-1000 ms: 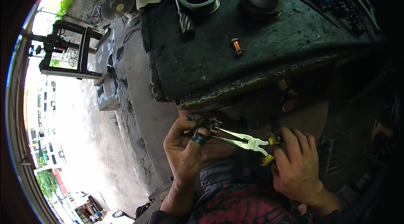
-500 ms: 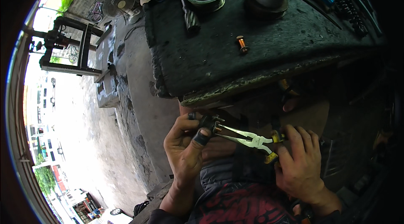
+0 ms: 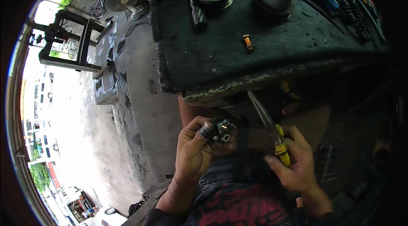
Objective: The person uses pliers to adjust a small cylindrical electrical component, then inserts a small copper piece into it by hand. The person continues to manipulate the component with both hands, aligning and seating the inserted piece.
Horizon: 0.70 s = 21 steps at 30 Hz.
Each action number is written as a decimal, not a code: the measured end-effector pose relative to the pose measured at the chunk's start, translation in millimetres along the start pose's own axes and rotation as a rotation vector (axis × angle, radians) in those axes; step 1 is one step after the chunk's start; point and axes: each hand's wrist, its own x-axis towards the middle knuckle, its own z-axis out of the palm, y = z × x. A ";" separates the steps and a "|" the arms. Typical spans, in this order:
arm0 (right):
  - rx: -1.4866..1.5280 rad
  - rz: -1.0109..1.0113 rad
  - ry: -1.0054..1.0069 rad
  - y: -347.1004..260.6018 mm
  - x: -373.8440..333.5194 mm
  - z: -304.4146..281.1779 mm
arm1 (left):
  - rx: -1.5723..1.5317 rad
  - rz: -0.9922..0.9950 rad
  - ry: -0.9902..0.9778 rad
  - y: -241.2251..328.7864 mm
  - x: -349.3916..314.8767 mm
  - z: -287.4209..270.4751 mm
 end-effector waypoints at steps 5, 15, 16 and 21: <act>0.317 -0.049 0.076 10.6 24.7 16.3 | 0.016 -0.175 -0.084 -7.0 -5.4 12.5; 0.354 -0.101 -0.014 7.6 33.6 15.9 | 0.046 -0.312 -0.148 -9.6 -10.7 17.8; 0.352 -0.099 -0.015 7.5 32.9 15.1 | 0.049 -0.312 -0.154 -9.6 -11.0 18.2; 0.328 -0.112 0.004 5.6 30.2 12.8 | 0.066 -0.340 -0.153 -6.7 -11.0 20.9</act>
